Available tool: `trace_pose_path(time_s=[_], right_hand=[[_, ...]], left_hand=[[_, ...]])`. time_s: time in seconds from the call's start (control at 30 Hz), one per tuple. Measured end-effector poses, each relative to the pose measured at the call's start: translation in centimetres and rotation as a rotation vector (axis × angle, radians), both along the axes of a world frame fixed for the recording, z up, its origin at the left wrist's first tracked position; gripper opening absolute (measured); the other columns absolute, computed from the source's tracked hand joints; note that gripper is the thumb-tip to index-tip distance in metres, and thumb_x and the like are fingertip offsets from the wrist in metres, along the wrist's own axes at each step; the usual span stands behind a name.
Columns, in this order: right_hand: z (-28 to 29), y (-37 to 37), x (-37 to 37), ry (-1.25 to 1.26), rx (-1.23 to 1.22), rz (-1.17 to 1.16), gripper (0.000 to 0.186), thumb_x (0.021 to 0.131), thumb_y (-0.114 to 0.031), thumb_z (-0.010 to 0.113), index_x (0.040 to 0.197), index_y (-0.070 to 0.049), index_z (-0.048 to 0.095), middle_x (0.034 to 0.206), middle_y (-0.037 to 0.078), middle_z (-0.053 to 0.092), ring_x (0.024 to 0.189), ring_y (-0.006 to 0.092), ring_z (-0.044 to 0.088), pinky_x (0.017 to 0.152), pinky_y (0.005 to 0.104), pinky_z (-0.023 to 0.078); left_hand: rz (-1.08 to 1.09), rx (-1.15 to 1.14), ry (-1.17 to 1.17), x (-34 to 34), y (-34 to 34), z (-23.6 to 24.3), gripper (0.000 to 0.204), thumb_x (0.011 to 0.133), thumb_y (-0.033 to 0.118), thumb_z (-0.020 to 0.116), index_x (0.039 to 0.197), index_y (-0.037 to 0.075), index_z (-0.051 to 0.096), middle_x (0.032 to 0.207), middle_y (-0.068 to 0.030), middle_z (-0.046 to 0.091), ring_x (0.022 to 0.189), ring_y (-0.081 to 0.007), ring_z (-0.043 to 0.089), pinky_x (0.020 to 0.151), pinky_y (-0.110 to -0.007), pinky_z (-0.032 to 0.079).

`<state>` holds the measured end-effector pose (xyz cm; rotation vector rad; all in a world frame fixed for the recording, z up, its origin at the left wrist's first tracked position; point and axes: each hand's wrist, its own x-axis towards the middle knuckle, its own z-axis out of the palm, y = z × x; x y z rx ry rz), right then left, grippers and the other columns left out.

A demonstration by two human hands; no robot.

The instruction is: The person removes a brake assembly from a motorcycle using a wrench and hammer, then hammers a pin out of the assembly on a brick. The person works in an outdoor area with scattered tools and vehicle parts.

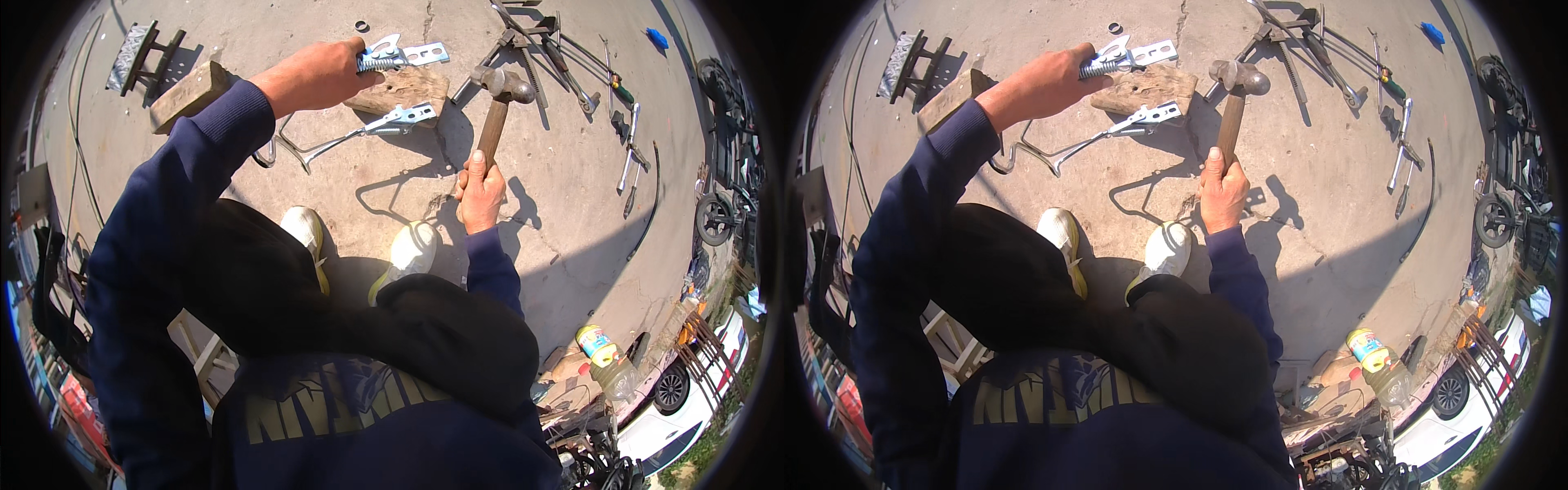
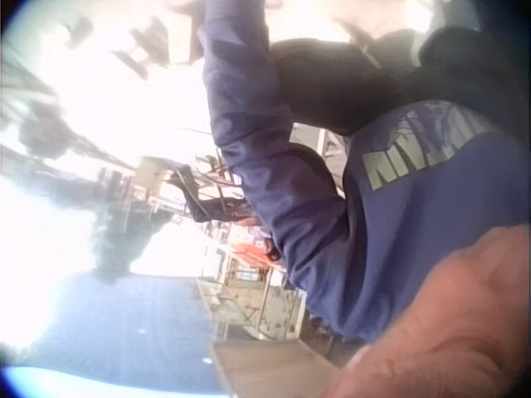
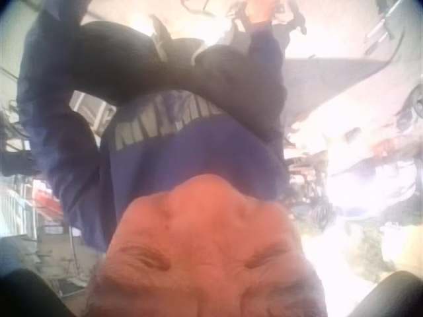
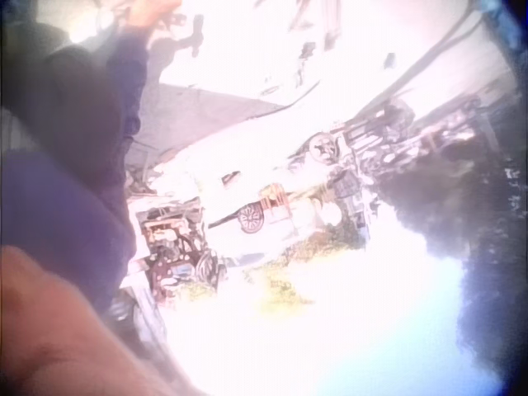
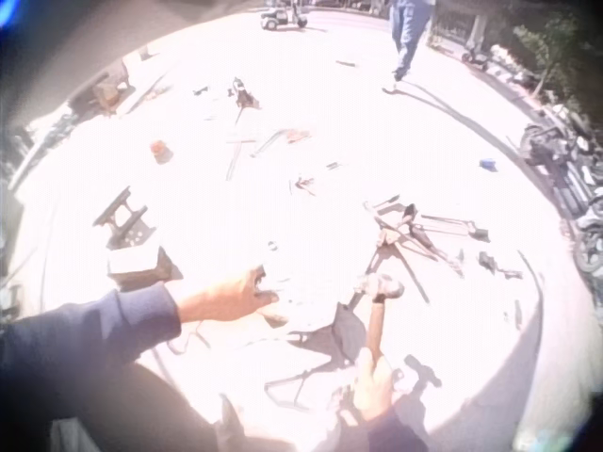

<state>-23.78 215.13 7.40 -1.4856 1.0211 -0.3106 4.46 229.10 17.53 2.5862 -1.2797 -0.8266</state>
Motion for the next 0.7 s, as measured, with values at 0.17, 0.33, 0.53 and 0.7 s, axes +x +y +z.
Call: trace_pose_path(time_s=[0.17, 0.33, 0.53, 0.7], right_hand=[[-3.0, -0.2, -3.1, 0.429, -0.372, 0.120, 0.054, 0.100, -0.054, 0.057, 0.091, -0.001, 0.062, 0.074, 0.022, 0.068, 0.075, 0.0435, 0.068, 0.069, 0.0506, 0.051], [-5.9, -2.9, -7.8, 0.728, -0.641, 0.130, 0.040, 0.096, -0.044, 0.064, 0.105, -0.005, 0.062, 0.085, 0.021, 0.071, 0.083, 0.0449, 0.069, 0.074, 0.0547, 0.052], [-2.2, -6.0, -5.1, 0.535, -0.373, 0.279, 0.076, 0.091, -0.038, 0.076, 0.147, -0.001, 0.041, 0.145, 0.024, 0.050, 0.134, 0.0362, 0.051, 0.108, 0.0440, 0.045], [4.6, -2.6, 0.1, -0.392, 0.525, 0.391, 0.093, 0.086, -0.038, 0.082, 0.157, -0.009, 0.028, 0.148, 0.020, 0.047, 0.132, 0.0326, 0.054, 0.114, 0.0425, 0.041]], left_hand=[[0.037, 0.003, -0.007, -0.7, 0.9, 0.0, 0.048, 0.102, 0.043, 0.061, 0.117, -0.002, 0.058, 0.081, -0.0202, 0.070, 0.070, -0.0292, 0.071, 0.063, -0.040, 0.056], [-0.113, -0.121, -0.005, -1.9, 2.4, 1.4, 0.044, 0.100, 0.040, 0.065, 0.117, 0.001, 0.055, 0.079, -0.0196, 0.069, 0.065, -0.0300, 0.071, 0.059, -0.038, 0.055], [-0.162, -0.190, 0.112, -0.9, 3.2, 3.9, 0.043, 0.099, 0.033, 0.068, 0.122, 0.002, 0.049, 0.086, -0.0214, 0.069, 0.069, -0.0307, 0.069, 0.062, -0.039, 0.053], [0.145, -0.094, 0.925, 0.0, 3.9, 4.7, 0.053, 0.100, 0.048, 0.063, 0.131, 0.008, 0.048, 0.071, 0.0029, 0.041, 0.057, -0.0081, 0.044, 0.050, -0.023, 0.040]])
